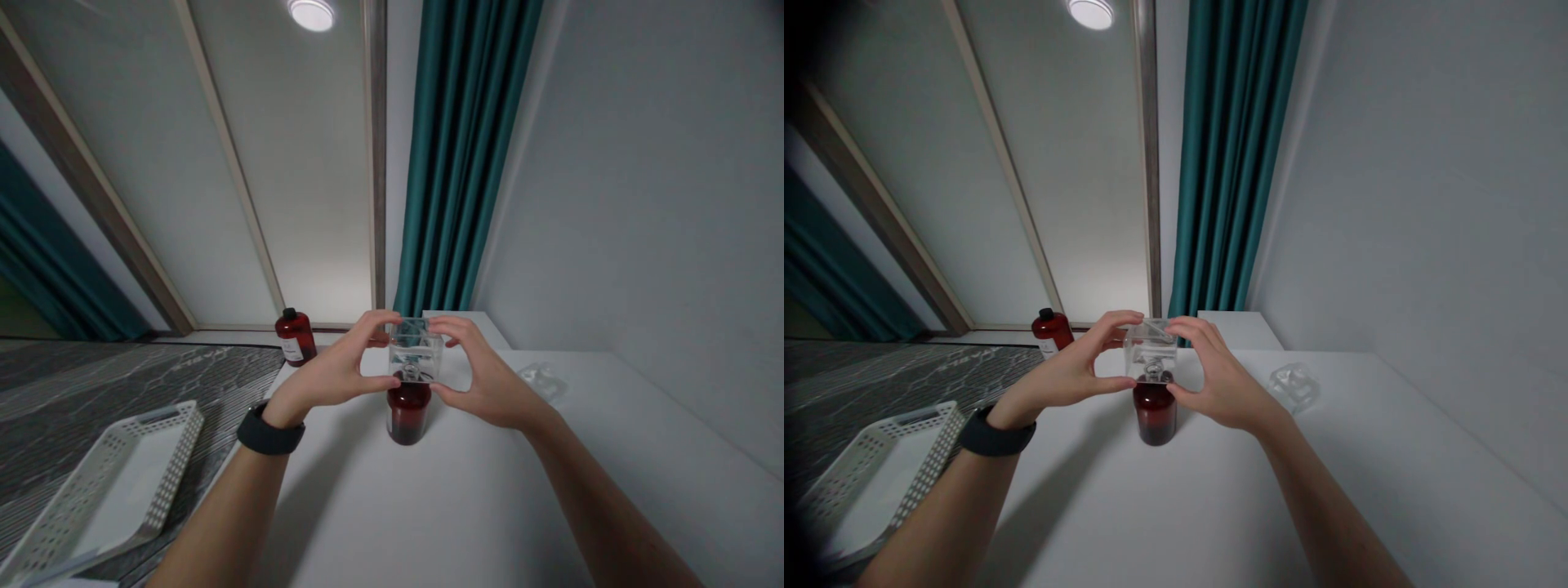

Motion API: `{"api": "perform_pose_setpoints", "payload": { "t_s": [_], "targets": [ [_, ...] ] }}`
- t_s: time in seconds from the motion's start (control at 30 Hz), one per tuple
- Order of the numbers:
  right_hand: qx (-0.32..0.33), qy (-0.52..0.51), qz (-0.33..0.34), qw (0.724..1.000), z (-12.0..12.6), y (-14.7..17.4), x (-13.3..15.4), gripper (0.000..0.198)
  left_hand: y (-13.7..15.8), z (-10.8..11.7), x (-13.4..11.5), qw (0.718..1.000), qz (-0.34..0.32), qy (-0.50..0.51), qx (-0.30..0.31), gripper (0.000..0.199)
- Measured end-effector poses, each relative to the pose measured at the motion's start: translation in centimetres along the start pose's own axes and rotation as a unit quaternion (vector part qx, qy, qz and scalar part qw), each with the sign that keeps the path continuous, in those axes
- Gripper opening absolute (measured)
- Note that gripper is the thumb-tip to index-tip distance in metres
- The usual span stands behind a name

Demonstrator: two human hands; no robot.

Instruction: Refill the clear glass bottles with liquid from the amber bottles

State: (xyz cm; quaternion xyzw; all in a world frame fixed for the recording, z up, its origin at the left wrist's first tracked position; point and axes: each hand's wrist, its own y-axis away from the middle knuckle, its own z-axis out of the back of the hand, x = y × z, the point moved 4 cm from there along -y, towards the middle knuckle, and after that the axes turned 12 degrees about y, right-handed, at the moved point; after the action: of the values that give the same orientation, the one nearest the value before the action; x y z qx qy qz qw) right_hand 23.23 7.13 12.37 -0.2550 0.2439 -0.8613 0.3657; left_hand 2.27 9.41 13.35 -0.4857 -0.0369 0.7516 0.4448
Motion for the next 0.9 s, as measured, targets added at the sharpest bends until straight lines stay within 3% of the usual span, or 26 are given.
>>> {"api": "perform_pose_setpoints", "payload": {
  "t_s": [0.57,0.9],
  "targets": [
    [0.003,-0.007,-0.005,1.0,-0.1,0.1,-0.2,0.064,0.1,-0.1,0.2,1.0,0.011,-0.002,0.003,0.071],
    [0.014,0.014,-0.027,0.999,-0.7,0.1,-0.7,0.075,0.2,-0.2,1.2,0.999,0.049,-0.005,0.003,0.069]
  ]
}}
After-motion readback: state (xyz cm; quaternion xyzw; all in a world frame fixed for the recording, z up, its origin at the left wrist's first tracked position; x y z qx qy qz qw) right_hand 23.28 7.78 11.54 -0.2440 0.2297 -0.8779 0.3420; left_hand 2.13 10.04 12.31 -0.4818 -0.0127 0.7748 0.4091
